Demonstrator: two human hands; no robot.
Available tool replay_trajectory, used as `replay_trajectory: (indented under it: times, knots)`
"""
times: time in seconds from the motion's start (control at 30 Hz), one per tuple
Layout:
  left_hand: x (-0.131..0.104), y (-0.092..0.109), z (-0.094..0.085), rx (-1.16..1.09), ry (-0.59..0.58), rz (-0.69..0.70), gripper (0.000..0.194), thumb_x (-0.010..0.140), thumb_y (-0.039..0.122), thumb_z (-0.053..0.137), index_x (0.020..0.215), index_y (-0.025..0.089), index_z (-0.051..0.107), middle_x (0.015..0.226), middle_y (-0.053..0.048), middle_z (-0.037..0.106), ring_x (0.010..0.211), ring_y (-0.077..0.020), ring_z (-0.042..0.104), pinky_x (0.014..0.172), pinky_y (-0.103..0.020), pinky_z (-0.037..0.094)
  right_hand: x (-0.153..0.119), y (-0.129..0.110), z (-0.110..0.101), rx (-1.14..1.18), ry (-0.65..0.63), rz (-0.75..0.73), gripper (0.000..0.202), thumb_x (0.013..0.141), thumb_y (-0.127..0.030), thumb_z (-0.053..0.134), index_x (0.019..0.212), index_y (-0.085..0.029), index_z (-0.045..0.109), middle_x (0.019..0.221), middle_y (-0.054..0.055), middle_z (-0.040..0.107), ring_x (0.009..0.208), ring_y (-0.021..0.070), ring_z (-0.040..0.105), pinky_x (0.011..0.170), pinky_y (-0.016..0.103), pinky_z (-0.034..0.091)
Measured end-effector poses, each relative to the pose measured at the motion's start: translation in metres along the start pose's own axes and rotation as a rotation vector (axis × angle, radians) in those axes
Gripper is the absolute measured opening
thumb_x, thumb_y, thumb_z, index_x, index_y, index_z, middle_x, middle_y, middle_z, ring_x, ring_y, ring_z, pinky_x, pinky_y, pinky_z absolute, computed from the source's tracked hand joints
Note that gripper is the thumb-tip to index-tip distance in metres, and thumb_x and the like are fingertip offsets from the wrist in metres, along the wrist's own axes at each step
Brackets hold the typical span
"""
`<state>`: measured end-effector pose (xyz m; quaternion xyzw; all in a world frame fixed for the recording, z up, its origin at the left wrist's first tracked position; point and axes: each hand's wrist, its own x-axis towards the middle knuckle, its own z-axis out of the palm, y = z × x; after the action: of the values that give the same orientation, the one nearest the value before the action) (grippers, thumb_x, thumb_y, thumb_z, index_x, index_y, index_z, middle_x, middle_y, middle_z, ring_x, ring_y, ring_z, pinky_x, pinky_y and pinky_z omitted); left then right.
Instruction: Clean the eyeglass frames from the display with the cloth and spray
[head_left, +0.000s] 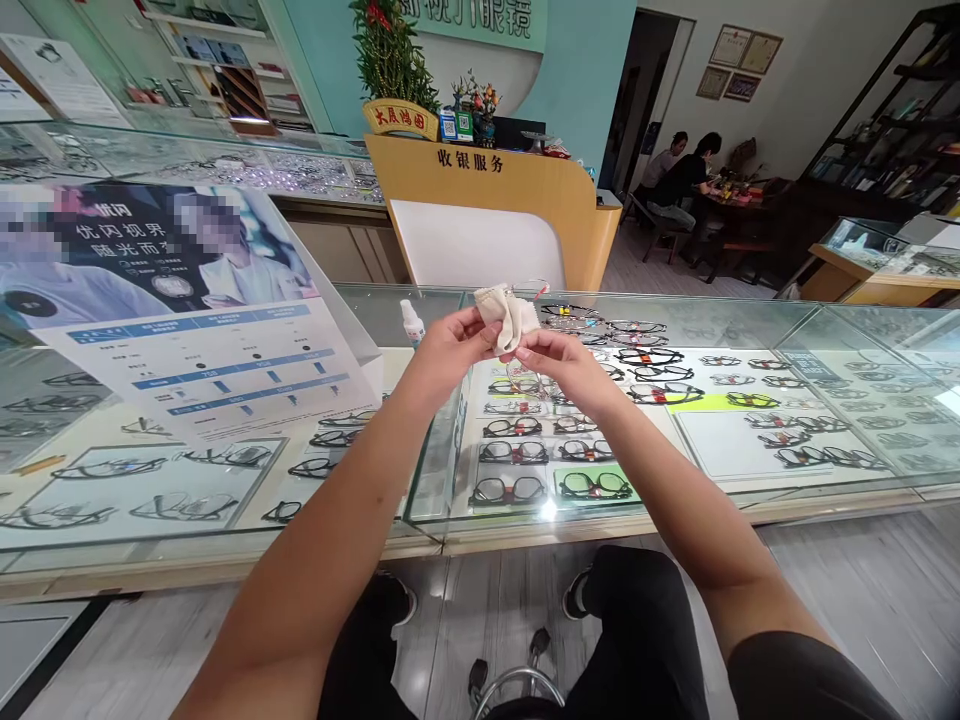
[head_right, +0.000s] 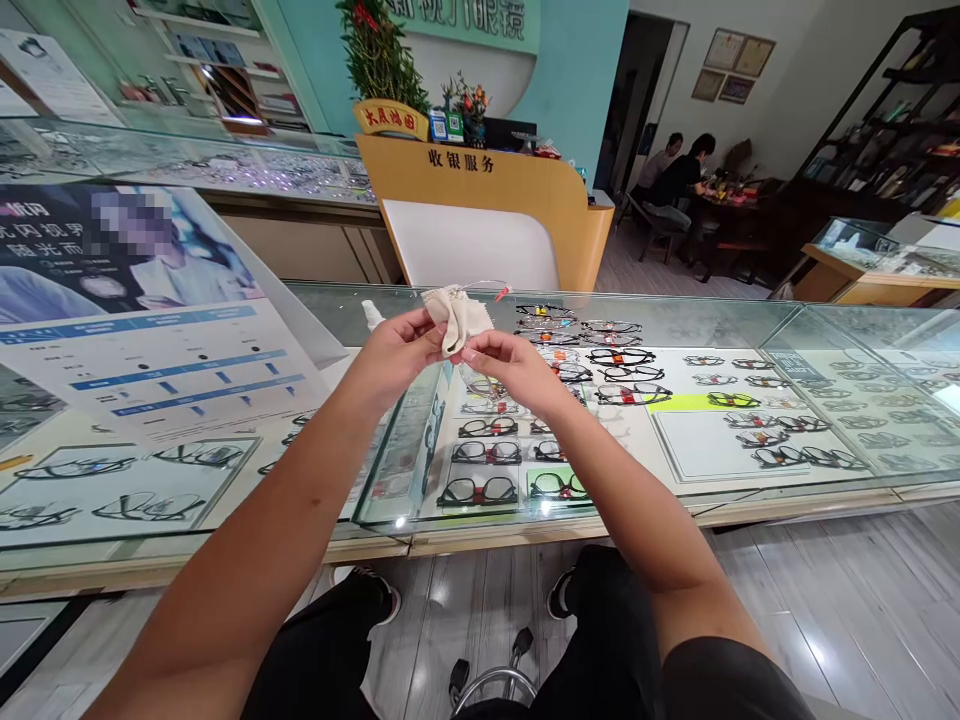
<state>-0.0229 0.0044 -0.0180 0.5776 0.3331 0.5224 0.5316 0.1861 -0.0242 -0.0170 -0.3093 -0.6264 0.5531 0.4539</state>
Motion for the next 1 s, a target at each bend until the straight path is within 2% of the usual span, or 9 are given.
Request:
replay_trajectory:
  times: [0.13,0.27,0.4,0.53,0.7,0.83,1.0]
  knots:
    - [0.002,-0.003,0.002,-0.240,-0.064,-0.012,0.050,0.072,0.051,0.106,0.107,0.021,0.086,0.091,-0.004,0.079,0.078,-0.0161,0.069,0.077,-0.031,0.061,0.001,0.002,0.000,0.075,-0.005,0.035,0.043,0.081,-0.064,0.096,0.094,-0.025,0.083,0.099,0.003,0.084,0.103,0.0215,0.066,0.096,0.035,0.050]
    - [0.003,-0.005,0.005,-0.360,-0.106,0.009,0.042,0.077,0.042,0.104,0.110,0.022,0.087,0.092,-0.005,0.079,0.076,-0.0169,0.068,0.072,-0.033,0.059,0.002,0.005,-0.002,0.133,0.001,0.062,0.039,0.081,-0.061,0.095,0.094,-0.025,0.085,0.102,0.003,0.083,0.092,0.0179,0.062,0.085,0.032,0.046]
    - [0.002,-0.006,0.008,-0.368,-0.113,0.038,0.043,0.078,0.040,0.104,0.113,0.022,0.086,0.101,-0.007,0.082,0.085,-0.0186,0.073,0.079,-0.033,0.059,0.003,0.003,0.000,0.204,0.030,0.109,0.044,0.074,-0.062,0.100,0.091,-0.024,0.085,0.100,0.003,0.081,0.086,0.0160,0.058,0.076,0.031,0.040]
    - [0.001,-0.010,0.010,-0.327,-0.089,0.046,0.052,0.073,0.041,0.107,0.116,0.022,0.084,0.107,-0.007,0.084,0.091,-0.0199,0.075,0.085,-0.035,0.059,0.002,0.002,0.002,0.294,0.018,0.159,0.048,0.067,-0.061,0.104,0.089,-0.024,0.083,0.094,0.002,0.076,0.084,0.0161,0.058,0.077,0.032,0.041]
    - [0.000,-0.012,0.014,-0.283,-0.006,0.039,0.055,0.068,0.042,0.110,0.110,0.020,0.083,0.104,-0.007,0.084,0.096,-0.0213,0.077,0.086,-0.035,0.060,0.002,0.005,0.004,0.268,-0.007,0.178,0.050,0.069,-0.063,0.103,0.083,-0.023,0.078,0.084,0.000,0.068,0.081,0.0156,0.052,0.075,0.031,0.035]
    - [0.000,-0.011,0.019,-0.275,0.089,0.052,0.056,0.061,0.043,0.113,0.100,0.019,0.081,0.098,-0.005,0.082,0.083,-0.0165,0.074,0.072,-0.029,0.058,0.001,0.006,0.006,0.184,-0.017,0.137,0.048,0.075,-0.066,0.098,0.085,-0.023,0.079,0.090,0.001,0.073,0.085,0.0165,0.052,0.080,0.032,0.035]
    - [-0.002,-0.011,0.027,-0.249,0.154,0.086,0.057,0.063,0.059,0.108,0.086,0.019,0.075,0.073,0.001,0.069,0.057,-0.0085,0.054,0.047,-0.024,0.041,-0.001,0.005,0.008,0.125,-0.073,0.091,0.044,0.080,-0.065,0.096,0.089,-0.024,0.083,0.098,0.003,0.080,0.099,0.0205,0.059,0.093,0.034,0.042]
